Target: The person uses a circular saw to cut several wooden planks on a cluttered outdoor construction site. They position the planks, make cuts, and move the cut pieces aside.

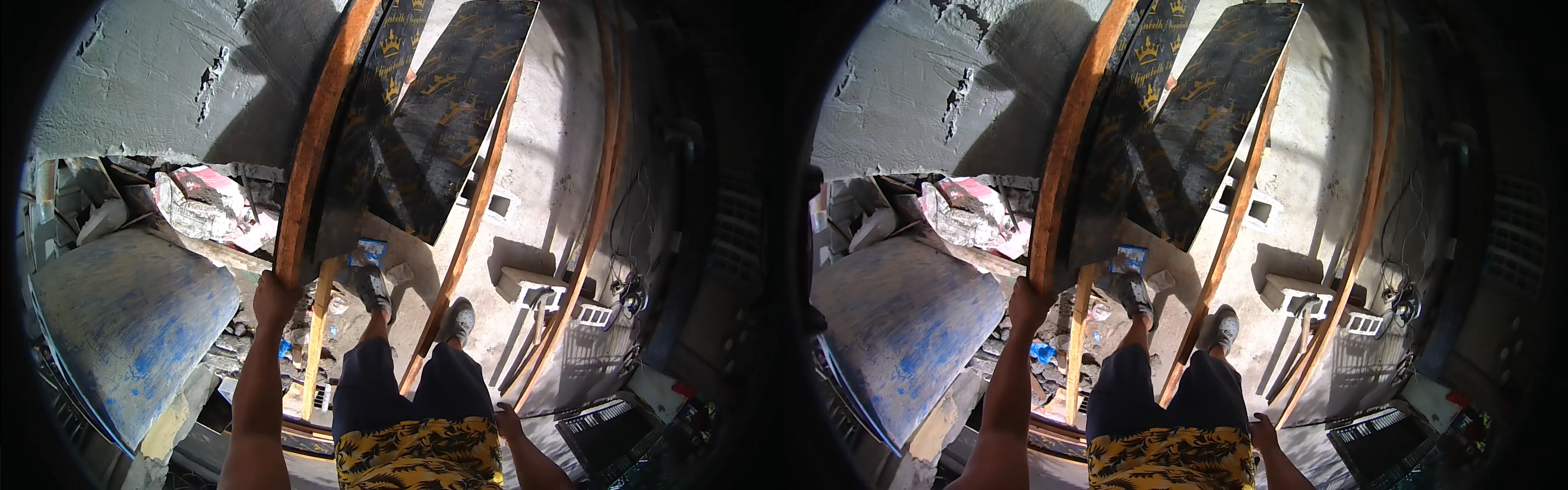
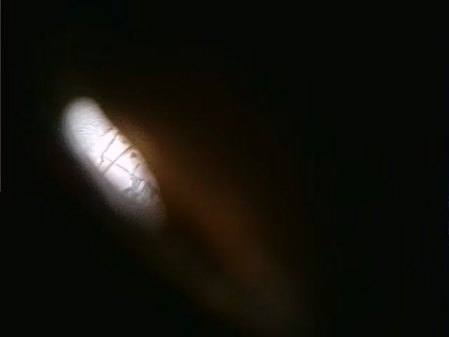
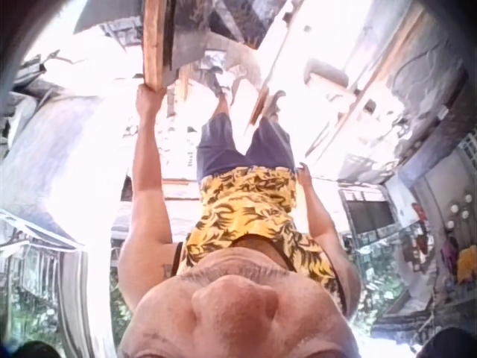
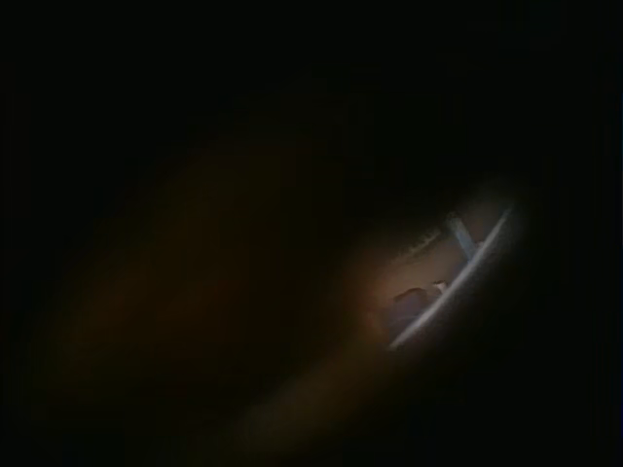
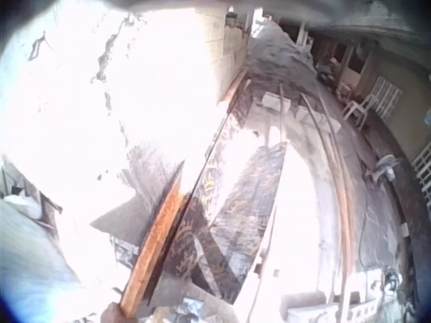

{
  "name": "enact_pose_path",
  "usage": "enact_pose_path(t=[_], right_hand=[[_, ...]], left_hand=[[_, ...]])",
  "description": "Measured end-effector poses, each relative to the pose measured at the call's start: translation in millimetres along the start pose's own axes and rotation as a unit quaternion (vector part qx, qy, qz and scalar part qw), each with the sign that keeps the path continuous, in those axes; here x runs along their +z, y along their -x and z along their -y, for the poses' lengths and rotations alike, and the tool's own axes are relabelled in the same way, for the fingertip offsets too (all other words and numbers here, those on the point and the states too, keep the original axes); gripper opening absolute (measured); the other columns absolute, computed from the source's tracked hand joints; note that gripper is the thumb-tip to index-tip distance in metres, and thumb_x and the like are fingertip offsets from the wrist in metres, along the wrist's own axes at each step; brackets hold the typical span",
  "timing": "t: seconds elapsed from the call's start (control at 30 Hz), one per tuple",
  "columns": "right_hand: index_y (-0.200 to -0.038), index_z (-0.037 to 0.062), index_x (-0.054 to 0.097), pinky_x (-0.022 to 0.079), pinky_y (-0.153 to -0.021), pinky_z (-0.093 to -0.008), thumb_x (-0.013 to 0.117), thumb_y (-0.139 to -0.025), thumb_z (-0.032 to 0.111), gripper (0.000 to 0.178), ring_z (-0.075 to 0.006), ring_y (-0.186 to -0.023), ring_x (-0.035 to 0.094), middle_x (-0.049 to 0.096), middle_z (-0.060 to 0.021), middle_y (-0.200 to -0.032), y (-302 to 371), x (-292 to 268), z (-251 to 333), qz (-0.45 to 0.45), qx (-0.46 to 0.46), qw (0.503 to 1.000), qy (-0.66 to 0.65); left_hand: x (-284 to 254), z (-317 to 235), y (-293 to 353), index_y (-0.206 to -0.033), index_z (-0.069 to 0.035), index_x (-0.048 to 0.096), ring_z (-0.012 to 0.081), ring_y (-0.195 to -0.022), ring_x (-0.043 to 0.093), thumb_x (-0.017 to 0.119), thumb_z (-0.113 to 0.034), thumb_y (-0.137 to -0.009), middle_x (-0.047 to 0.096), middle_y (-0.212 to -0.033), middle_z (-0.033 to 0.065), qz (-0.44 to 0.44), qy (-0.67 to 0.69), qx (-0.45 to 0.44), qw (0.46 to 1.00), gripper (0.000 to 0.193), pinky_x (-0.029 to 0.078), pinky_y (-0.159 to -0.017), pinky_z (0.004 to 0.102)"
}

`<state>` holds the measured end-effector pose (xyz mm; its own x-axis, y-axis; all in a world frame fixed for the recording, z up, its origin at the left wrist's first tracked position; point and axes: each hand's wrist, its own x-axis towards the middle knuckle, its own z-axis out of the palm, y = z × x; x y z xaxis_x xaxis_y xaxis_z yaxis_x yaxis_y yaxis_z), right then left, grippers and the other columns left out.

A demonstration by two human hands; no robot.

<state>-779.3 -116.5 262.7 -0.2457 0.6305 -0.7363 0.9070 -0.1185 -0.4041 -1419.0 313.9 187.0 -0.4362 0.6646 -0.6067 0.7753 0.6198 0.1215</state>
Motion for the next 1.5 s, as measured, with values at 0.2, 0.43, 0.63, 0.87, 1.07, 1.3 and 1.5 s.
enact_pose_path(t=[0.2,0.43,0.63,0.87,1.07,1.3,1.5], right_hand=[[-0.145,0.0034,0.053,0.058,-0.074,-0.0349,0.068,-0.094,0.011,0.054,-0.0206,-0.089,0.071,0.072,-0.0133,-0.105,-44,-36,25,-0.082,0.352,0.831,-0.422],[-0.147,0.0084,0.049,0.057,-0.056,-0.0323,0.063,-0.094,0.004,0.056,-0.0214,-0.079,0.072,0.07,-0.0125,-0.109,-69,-43,-103,-0.122,0.271,0.845,-0.445],[-0.144,0.0038,0.052,0.06,-0.068,-0.0345,0.063,-0.09,0.003,0.055,-0.0205,-0.077,0.072,0.073,-0.014,-0.102,-88,-74,-212,-0.125,0.228,0.842,-0.473],[-0.14,0.0108,0.055,0.06,-0.081,-0.0411,0.062,-0.093,0.013,0.047,-0.0275,-0.091,0.075,0.074,-0.0173,-0.1,-45,-62,-300,-0.052,0.281,0.849,-0.443],[-0.138,0.0193,0.059,0.057,-0.096,-0.0468,0.059,-0.091,0.025,0.047,-0.0432,-0.112,0.07,0.073,-0.0247,-0.118,-21,-41,-361,-0.021,0.292,0.91,-0.294],[-0.14,0.0151,0.058,0.059,-0.084,-0.0409,0.068,-0.089,0.02,0.053,-0.0319,-0.096,0.075,0.075,-0.0183,-0.107,-45,-50,-393,-0.053,0.249,0.913,-0.319],[-0.14,0.0141,0.056,0.06,-0.073,-0.0409,0.073,-0.088,0.015,0.055,-0.0211,-0.079,0.074,0.075,-0.0084,-0.086,-21,-41,-448,-0.064,0.183,0.943,-0.269]], left_hand=[[-80,-35,77,-0.114,-0.001,0.056,0.0465,-0.104,0.069,0.087,-0.036,-0.07,0.069,-0.113,0.0251,-0.038,-0.057,-0.019,0.997,0.064,0.056,-0.091,0.0527],[-118,-127,193,-0.113,0.0,0.055,0.0463,-0.102,0.071,0.091,-0.036,-0.069,0.071,-0.112,0.0256,-0.07,-0.097,-0.043,0.992,0.068,0.057,-0.089,0.0513],[-105,-211,285,-0.11,0.0,0.056,0.0461,-0.1,0.072,0.094,-0.036,-0.069,0.073,-0.105,0.0262,-0.067,-0.085,-0.021,0.994,0.066,0.056,-0.087,0.0513],[-67,-258,328,-0.111,0.001,0.057,0.0451,-0.098,0.072,0.093,-0.038,-0.069,0.073,-0.105,0.027,-0.05,-0.081,-0.03,0.995,0.067,0.056,-0.085,0.0507],[-9,-273,322,-0.112,0.002,0.058,0.0474,-0.101,0.072,0.093,-0.039,-0.069,0.073,-0.105,0.0276,-0.052,-0.054,-0.006,0.997,0.069,0.056,-0.087,0.0522],[22,-267,312,-0.113,0.003,0.059,0.0479,-0.105,0.071,0.095,-0.04,-0.07,0.073,-0.108,0.0286,-0.054,-0.051,0.001,0.997,0.071,0.056,-0.089,0.0522],[-2,-257,319,-0.116,0.006,0.06,0.0462,-0.11,0.071,0.097,-0.046,-0.066,0.073,-0.112,0.0293,-0.055,-0.081,-0.024,0.995,0.081,0.057,-0.093,0.0503]])
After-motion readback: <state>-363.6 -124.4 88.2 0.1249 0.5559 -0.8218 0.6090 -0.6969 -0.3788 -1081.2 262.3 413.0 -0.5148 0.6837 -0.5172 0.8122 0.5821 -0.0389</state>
